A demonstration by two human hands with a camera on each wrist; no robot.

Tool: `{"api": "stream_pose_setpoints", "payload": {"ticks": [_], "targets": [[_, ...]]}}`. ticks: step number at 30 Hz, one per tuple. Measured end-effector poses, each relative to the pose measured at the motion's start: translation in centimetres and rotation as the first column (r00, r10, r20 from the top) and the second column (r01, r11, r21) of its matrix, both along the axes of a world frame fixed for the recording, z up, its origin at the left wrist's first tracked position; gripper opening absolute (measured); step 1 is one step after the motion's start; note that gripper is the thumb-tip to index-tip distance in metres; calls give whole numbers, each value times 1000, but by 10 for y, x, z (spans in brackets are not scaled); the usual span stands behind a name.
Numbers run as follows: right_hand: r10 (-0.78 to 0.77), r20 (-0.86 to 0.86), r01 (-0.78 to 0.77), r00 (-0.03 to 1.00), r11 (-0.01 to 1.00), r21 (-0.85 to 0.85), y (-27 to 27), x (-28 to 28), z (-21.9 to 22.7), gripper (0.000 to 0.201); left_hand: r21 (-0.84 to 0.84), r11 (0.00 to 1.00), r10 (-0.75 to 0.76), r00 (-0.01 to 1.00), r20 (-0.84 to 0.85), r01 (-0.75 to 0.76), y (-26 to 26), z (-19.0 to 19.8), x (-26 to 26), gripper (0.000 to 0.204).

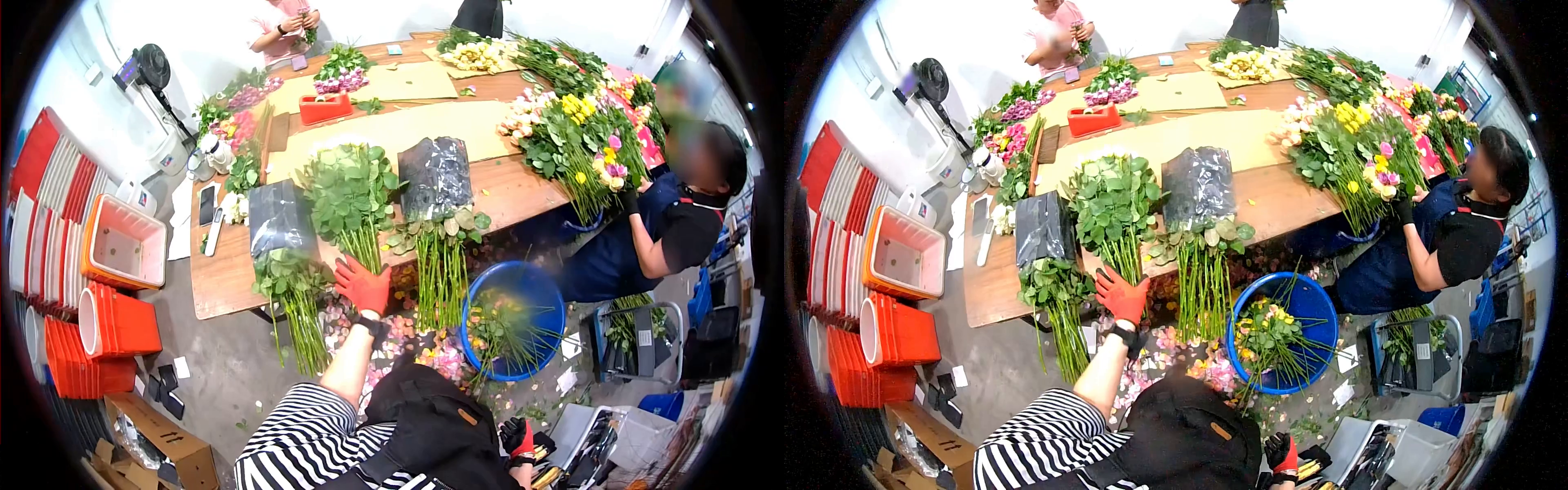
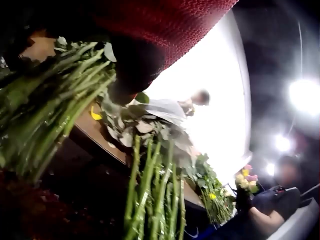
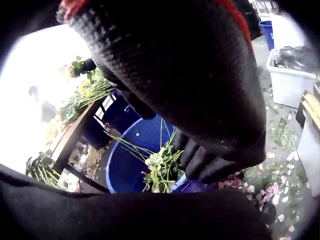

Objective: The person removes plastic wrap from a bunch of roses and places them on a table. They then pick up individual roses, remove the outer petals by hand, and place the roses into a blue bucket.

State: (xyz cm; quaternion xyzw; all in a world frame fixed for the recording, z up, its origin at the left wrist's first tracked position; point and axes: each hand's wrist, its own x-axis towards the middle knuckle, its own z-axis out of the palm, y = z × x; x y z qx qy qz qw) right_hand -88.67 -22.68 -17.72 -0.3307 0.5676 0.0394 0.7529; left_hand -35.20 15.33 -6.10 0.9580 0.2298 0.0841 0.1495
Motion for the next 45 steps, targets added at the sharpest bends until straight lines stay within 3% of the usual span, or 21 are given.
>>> {"api": "stream_pose_setpoints", "payload": {"ticks": [2,4,6,8,10,12,14,16,19,20,22,24,26,27,29,30,34,36,39,41,45], "targets": [[-10,-1,10,1000,1000,-14,8,6,-4,52,2,995,-95,975,199,96,-16,-2,-21,105],[-44,-7,44,999,999,4,17,16,-3,52,-321,877,-258,914,312,357,-29,-16,-39,103],[-129,14,128,992,991,33,29,30,10,36,-541,776,-208,942,265,324,-53,-37,-51,103],[363,139,-289,922,879,-380,34,24,3,36,-645,701,-135,944,300,305,-67,-52,-51,106],[118,125,-102,985,986,-134,27,48,16,34,-681,716,-115,988,99,151,-73,-72,-38,110],[458,27,-400,888,801,-445,38,122,56,39,-721,685,-148,989,3,104,-76,-78,-24,109],[426,74,-338,902,800,-495,68,225,109,51,-983,176,-213,977,8,46,-76,-95,-7,103],[497,-19,-404,868,683,-609,85,296,102,73,-983,-132,-223,970,-95,-126,-75,-126,5,66],[605,-130,-397,785,332,-856,97,374,35,96,-901,-290,-367,908,-205,-321,-76,-112,16,49],[626,-129,-374,769,277,-885,102,394,22,101,-945,-293,-457,890,6,-144,-72,-111,9,46],[620,-76,-442,781,463,-768,120,422,-1,103,-939,-286,-579,747,328,190,-65,-112,1,49],[667,78,-546,741,667,-508,140,436,49,99,-880,-474,-547,780,303,10,-68,-126,6,49],[639,281,-553,717,765,-329,159,435,5,91,-766,-642,-486,782,390,-17,-69,-140,0,47],[659,327,-509,678,741,-438,174,434,9,87,-938,-323,-637,704,314,126,-67,-158,1,47],[586,392,-406,709,794,-452,194,429,28,75,-984,-176,-664,739,116,-4,-79,-109,5,36],[642,336,-414,689,730,-544,196,422,28,75,-909,-327,-591,806,-17,-259,-84,-108,5,31],[761,-25,-482,648,384,-787,197,409,69,70,-775,-452,-593,798,-109,-442,-91,-84,-13,24],[771,-166,-446,615,166,-880,192,397,76,70,-754,-470,-634,770,-73,-458,-94,-87,-25,35],[738,-523,-732,427,-57,-679,193,385,103,89,-820,-447,-583,811,-37,-358,-100,-45,-44,37],[769,-501,-743,396,-51,-667,193,372,110,85,-927,-342,-588,805,81,-157,-94,-56,-58,26],[796,-351,-724,494,153,-673,196,349,112,82,-885,-329,-569,817,-92,-329,-95,-71,-71,16]]}}
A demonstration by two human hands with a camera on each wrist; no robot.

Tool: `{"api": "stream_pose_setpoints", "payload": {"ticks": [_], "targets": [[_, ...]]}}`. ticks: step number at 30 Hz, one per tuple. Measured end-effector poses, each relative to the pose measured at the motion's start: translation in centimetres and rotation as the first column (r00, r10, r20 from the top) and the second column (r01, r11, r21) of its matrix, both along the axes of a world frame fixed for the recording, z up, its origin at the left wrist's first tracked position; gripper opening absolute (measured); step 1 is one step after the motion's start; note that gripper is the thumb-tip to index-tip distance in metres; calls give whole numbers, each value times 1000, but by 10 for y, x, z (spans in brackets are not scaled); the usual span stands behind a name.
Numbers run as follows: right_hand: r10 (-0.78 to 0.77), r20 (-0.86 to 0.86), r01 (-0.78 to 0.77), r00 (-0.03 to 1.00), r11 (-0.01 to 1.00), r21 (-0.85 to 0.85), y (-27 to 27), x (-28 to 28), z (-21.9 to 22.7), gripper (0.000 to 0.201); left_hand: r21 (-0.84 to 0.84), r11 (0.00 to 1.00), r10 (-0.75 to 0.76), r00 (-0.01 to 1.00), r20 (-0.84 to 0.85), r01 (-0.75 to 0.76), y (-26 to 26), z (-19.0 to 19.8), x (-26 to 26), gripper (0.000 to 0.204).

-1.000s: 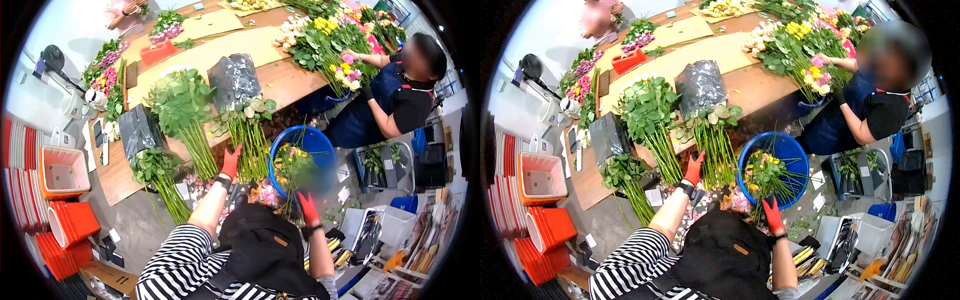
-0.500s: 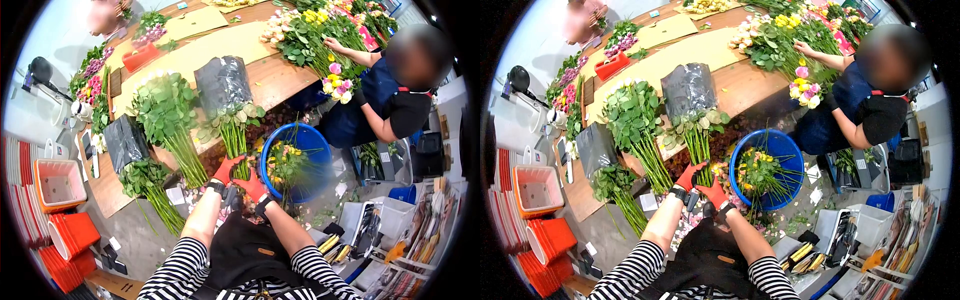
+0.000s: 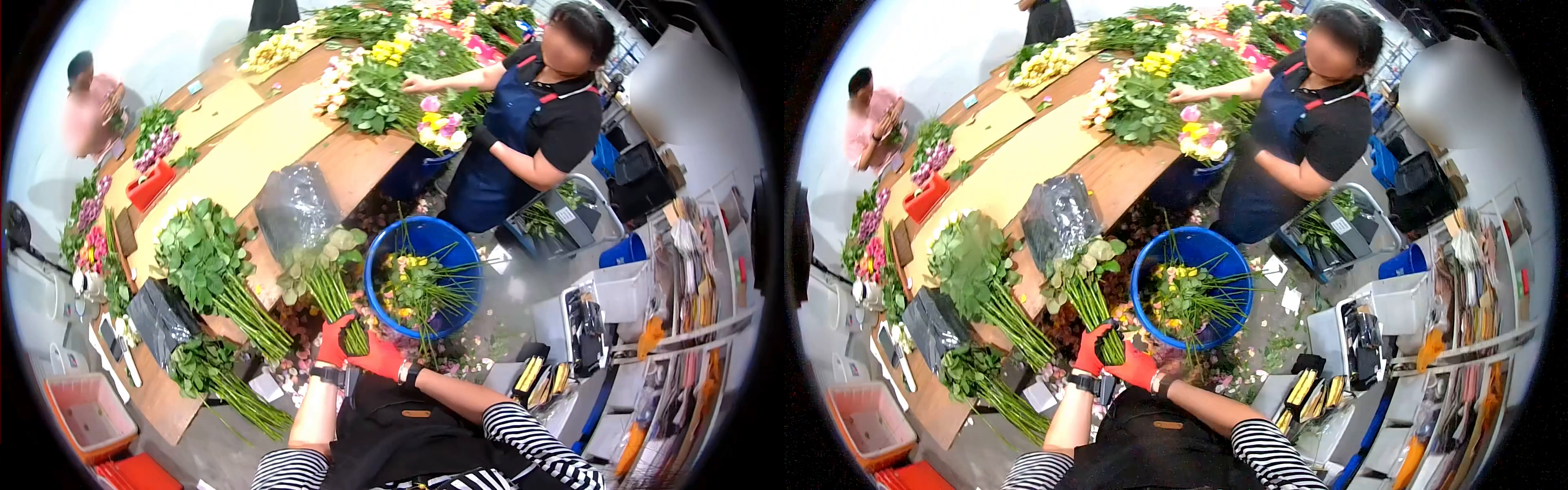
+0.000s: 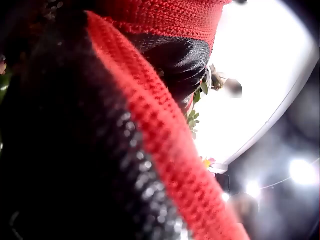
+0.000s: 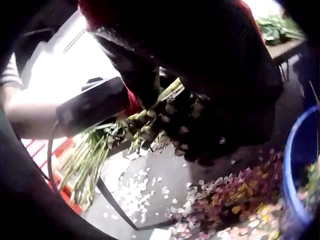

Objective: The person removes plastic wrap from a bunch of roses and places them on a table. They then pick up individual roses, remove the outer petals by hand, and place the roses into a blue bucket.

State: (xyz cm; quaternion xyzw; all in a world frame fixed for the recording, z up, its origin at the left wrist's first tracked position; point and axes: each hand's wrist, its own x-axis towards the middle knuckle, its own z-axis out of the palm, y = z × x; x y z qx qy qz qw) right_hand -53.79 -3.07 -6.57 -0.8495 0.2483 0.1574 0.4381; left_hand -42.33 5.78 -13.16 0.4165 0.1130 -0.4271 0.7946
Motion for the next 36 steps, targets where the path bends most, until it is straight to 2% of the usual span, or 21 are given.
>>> {"api": "stream_pose_setpoints", "payload": {"ticks": [2,6,8,9,11,12,15,16,17,19,22,24,25,27,29,30,31,33,34,35,36], "targets": [[-6,-58,6,998,1000,-8,4,-7,3,85,-14,1000,-13,1000,-28,13,3,-11,-8,17],[97,-7,-97,995,987,-130,9,-16,0,88,-76,997,27,1000,0,-27,9,18,-20,16],[125,20,-120,992,980,-157,8,-17,1,88,-1,1000,-16,991,133,17,10,18,-21,15],[151,-9,-151,988,981,-123,7,-17,5,89,36,999,-41,980,196,35,10,14,-22,14],[216,-66,-220,974,974,-57,2,-14,18,90,63,998,-19,987,160,9,11,-6,-18,18],[199,-6,-199,980,980,-12,0,-16,22,89,87,996,-21,985,169,6,14,-3,-16,17],[230,34,-225,972,966,-125,-5,-30,10,86,152,988,-28,983,183,0,28,13,-9,14],[272,105,-245,957,945,-217,-14,-30,36,82,210,978,-52,973,224,4,36,17,-6,19],[317,40,-283,948,892,-353,-22,-30,65,79,264,965,-77,961,267,4,41,19,0,26],[187,280,-105,942,953,-283,-35,-39,85,76,305,952,-81,934,347,-31,49,29,4,33],[103,545,167,832,890,-424,-65,-50,80,70,319,948,-133,922,363,11,65,42,-8,39],[7,509,253,861,862,-440,-91,-58,89,72,372,927,-213,885,413,49,81,47,-24,43],[-50,506,307,861,844,-439,-102,-58,100,72,428,899,-286,868,406,96,87,75,-34,47],[-52,595,421,802,756,-501,-127,-54,108,73,482,875,-341,761,552,43,106,65,-52,51],[-59,661,508,748,692,-514,-149,-45,124,75,553,831,-462,624,630,57,107,111,-67,56],[-42,672,519,740,671,-530,-162,-39,128,76,599,790,-550,584,597,131,119,90,-69,59],[-27,682,532,730,649,-544,-175,-35,131,77,645,755,-618,456,640,119,121,100,-71,60],[-71,646,522,760,660,-541,-192,-32,138,78,704,694,-702,357,616,150,121,128,-77,60],[-150,648,498,747,772,-396,-199,-33,145,77,778,623,-772,228,593,84,118,140,-78,60],[-268,562,518,783,781,-349,-203,-37,144,74,806,573,-815,204,542,147,120,156,-78,64],[-300,512,542,804,723,-427,-203,-51,153,74,841,517,-855,135,500,161,120,159,-80,67]]}}
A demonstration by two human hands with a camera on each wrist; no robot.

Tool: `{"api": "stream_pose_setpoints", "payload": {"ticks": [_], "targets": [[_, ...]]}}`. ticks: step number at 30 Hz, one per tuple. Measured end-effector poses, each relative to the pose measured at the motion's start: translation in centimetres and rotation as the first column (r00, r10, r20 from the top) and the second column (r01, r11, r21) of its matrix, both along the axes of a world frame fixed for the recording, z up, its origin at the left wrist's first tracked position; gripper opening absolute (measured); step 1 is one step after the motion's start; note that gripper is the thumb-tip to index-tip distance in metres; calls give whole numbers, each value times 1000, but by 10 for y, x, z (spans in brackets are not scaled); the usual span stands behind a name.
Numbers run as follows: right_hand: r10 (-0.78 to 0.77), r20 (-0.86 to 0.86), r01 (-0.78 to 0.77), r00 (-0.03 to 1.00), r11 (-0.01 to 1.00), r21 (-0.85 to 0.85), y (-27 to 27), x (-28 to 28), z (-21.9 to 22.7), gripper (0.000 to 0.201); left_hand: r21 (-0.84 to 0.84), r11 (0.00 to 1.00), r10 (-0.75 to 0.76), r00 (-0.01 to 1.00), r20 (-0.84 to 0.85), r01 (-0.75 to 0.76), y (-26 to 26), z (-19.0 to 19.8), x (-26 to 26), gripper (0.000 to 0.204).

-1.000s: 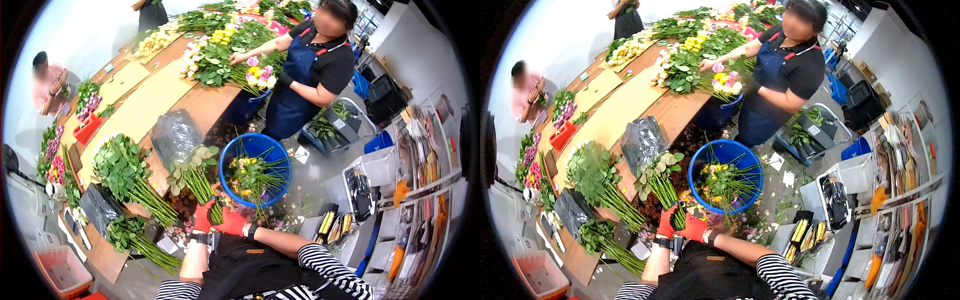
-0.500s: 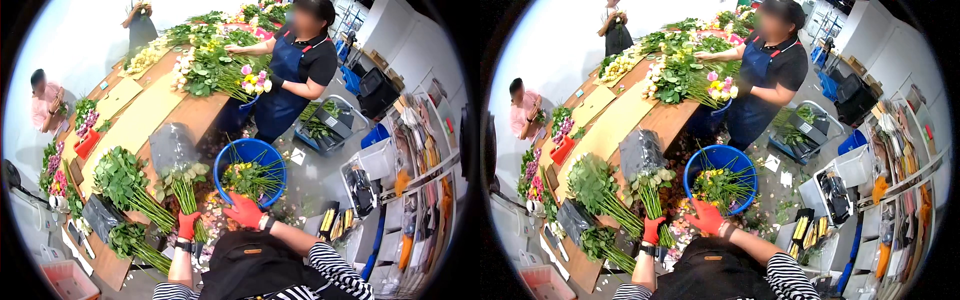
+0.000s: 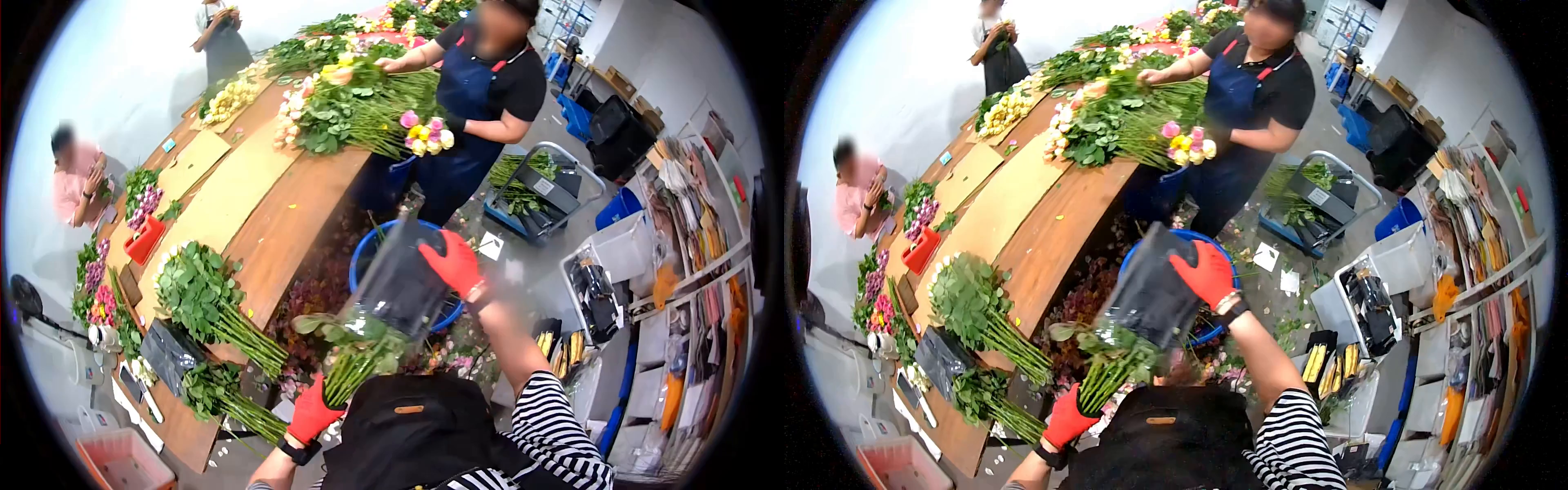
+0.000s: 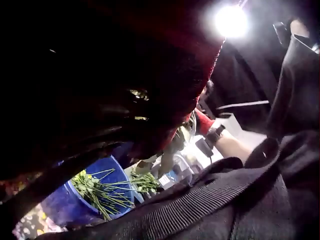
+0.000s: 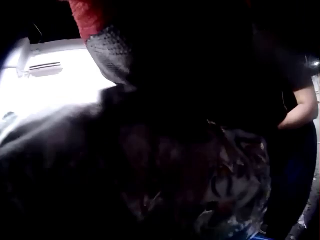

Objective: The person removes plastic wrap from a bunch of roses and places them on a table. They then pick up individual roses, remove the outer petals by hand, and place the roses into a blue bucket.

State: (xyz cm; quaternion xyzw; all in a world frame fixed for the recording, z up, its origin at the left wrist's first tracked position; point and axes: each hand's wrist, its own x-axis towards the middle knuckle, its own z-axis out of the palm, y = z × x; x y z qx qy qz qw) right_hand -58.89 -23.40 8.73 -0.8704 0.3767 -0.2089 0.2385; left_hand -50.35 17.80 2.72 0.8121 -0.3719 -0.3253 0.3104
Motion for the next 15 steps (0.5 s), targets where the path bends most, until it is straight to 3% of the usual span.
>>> {"api": "stream_pose_setpoints", "payload": {"ticks": [1,2,5,8,11,12,13,14,15], "targets": [[-60,-72,57,996,997,-42,1,-9,6,73,66,997,-53,998,29,51,8,1,-3,70],[-91,-73,88,993,995,-38,-1,-16,3,73,9,994,-107,993,42,107,10,-7,-5,78],[-190,-95,190,977,982,-9,0,-39,-5,73,77,979,-189,982,-22,190,3,0,-12,85],[-284,-135,293,949,955,51,-8,-53,-5,70,140,967,-209,977,-45,214,2,0,-17,91],[-291,-118,314,949,898,310,-17,-63,-1,65,198,949,-234,969,-83,246,-6,19,-17,91],[-279,-60,283,959,903,323,-26,-67,-10,55,217,942,-234,964,-122,256,-11,33,-14,91],[-274,15,263,962,938,225,-44,-72,-37,51,233,935,-234,959,-160,267,-16,40,-12,91],[-259,85,248,962,961,124,-63,-77,-74,47,109,957,-253,958,-135,268,-9,36,-10,90],[-232,138,203,963,959,197,-66,-80,-66,42,92,955,-262,950,-171,281,-9,43,-9,87]]}}
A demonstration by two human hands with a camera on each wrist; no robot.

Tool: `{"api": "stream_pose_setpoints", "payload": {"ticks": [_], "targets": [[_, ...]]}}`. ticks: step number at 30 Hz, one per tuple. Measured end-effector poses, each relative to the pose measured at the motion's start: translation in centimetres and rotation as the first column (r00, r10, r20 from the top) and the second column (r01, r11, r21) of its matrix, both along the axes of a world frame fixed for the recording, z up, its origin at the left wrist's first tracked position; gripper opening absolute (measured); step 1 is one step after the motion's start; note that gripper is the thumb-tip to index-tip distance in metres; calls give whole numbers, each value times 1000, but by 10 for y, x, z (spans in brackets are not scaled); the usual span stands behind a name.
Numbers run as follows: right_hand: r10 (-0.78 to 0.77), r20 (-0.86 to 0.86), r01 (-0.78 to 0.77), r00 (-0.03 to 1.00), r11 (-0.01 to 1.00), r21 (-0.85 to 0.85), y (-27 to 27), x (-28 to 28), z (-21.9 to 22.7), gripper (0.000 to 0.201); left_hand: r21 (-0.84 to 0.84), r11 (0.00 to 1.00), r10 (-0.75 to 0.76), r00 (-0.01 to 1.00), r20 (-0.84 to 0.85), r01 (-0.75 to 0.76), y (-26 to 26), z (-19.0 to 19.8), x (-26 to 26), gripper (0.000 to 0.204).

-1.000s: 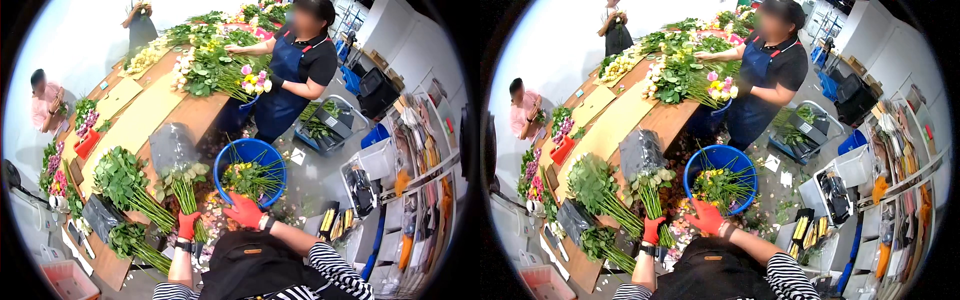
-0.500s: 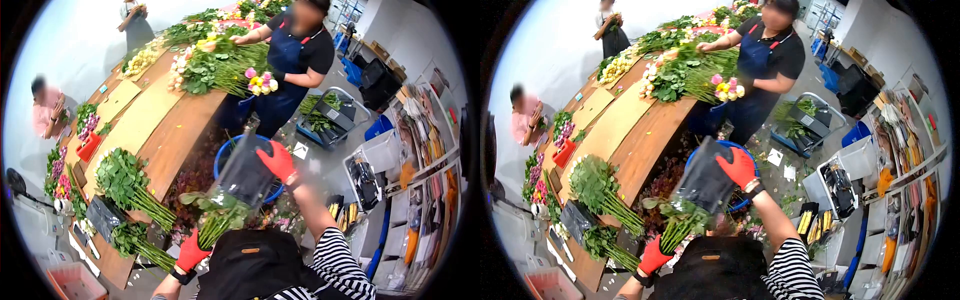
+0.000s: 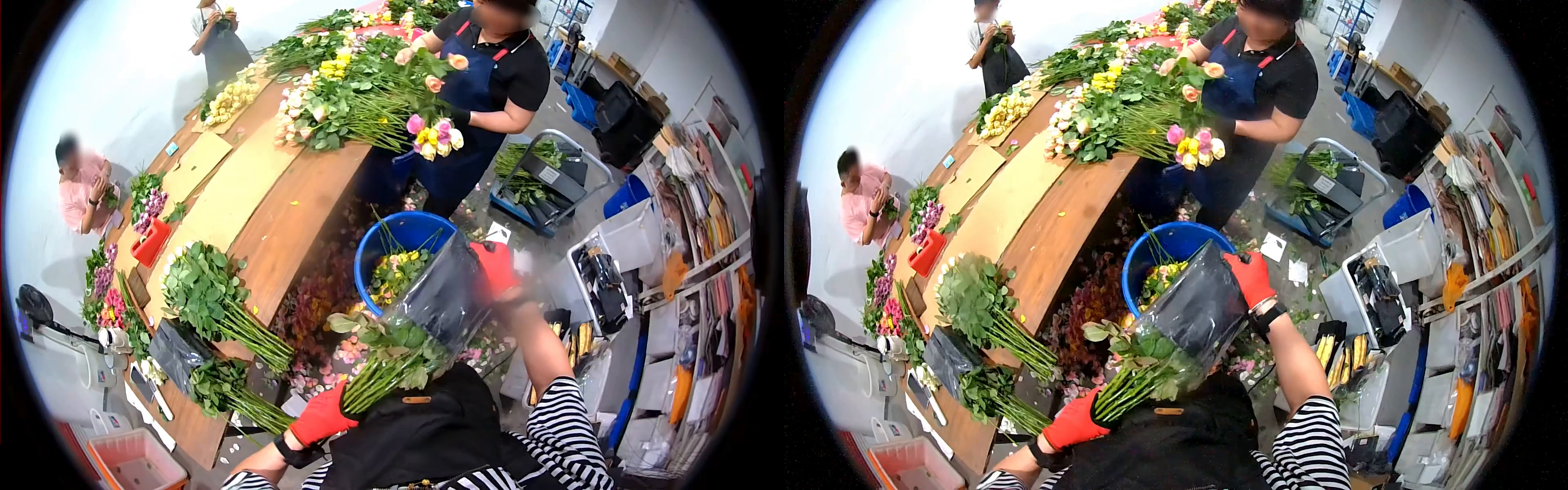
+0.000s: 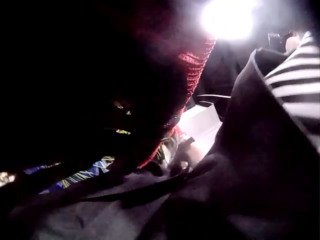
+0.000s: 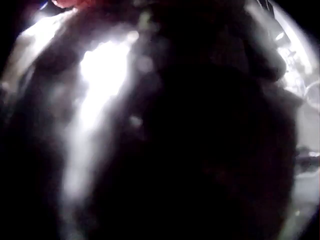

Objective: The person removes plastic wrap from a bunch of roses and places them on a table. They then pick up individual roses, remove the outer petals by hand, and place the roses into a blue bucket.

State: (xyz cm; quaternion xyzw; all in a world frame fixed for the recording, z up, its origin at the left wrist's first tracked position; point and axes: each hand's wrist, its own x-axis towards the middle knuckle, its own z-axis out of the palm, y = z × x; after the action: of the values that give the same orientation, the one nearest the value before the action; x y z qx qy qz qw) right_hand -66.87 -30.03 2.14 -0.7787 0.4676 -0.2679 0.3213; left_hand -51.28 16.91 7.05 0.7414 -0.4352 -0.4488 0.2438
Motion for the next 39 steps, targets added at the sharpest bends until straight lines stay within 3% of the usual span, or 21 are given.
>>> {"api": "stream_pose_setpoints", "payload": {"ticks": [2,4,6,8,9,10,11,12,13,14,16,17,18,20,23,28,30,33,36,38,39], "targets": [[53,141,-70,989,991,118,-4,-3,22,35,-15,1000,-20,997,-74,19,-4,22,6,80],[-25,302,-76,953,944,320,1,-2,53,35,-24,997,-82,983,-164,79,3,19,11,81],[51,182,-82,982,983,165,9,-14,46,29,-75,995,-90,936,-339,69,-1,48,14,81],[34,228,-110,973,938,330,-4,-22,23,30,-63,997,-67,911,-407,45,5,38,12,79],[26,-42,-9,999,929,369,3,-23,39,39,-43,999,-46,900,-433,30,5,40,13,78],[286,-120,-264,951,949,173,-3,-40,23,40,-18,1000,-27,888,-460,21,6,42,14,78],[499,-250,-517,830,856,-7,-16,-70,2,41,-79,997,-51,904,-425,18,22,9,10,71],[638,-413,-738,649,661,-138,-23,-89,-11,43,-72,997,-31,864,-503,-7,33,-11,9,69],[694,-448,-711,564,684,163,3,-92,42,47,-62,998,-10,816,-578,-32,43,-27,9,67],[627,-507,-685,592,722,94,-2,-106,10,48,-53,997,12,762,-647,-60,47,-34,7,65],[505,-536,-708,677,645,-286,23,-112,-6,39,-57,996,8,748,-664,-62,42,-31,7,64],[493,-197,-527,847,828,-191,35,-102,-12,33,-55,997,6,718,-696,-61,43,-39,11,64],[351,145,-354,925,935,-4,56,-81,-12,27,-51,997,5,686,-728,-62,45,-43,11,63],[97,308,-140,946,983,122,63,-67,-19,18,-20,998,20,632,-775,-56,40,-38,10,60],[6,143,9,990,994,-106,49,-53,-47,17,-19,1000,0,640,-768,-22,37,-28,11,58],[-36,392,-30,919,986,162,13,-34,-26,17,-132,990,-123,707,-696,42,37,-35,9,58],[-56,434,-99,899,940,326,1,-33,0,12,-139,984,-178,660,-730,112,39,-44,11,63],[286,161,-252,944,946,-203,7,-33,46,12,-149,978,-207,688,-696,143,31,-30,13,65],[481,-64,-480,875,840,-251,-4,-44,62,15,-138,989,-129,696,-707,44,36,-10,9,59],[472,-425,-620,773,704,-347,7,-57,79,22,-137,990,-86,745,-662,-8,49,-11,-1,60],[496,-475,-665,726,683,-303,-2,-63,62,26,-138,990,-83,766,-638,-8,52,-12,-4,60]]}}
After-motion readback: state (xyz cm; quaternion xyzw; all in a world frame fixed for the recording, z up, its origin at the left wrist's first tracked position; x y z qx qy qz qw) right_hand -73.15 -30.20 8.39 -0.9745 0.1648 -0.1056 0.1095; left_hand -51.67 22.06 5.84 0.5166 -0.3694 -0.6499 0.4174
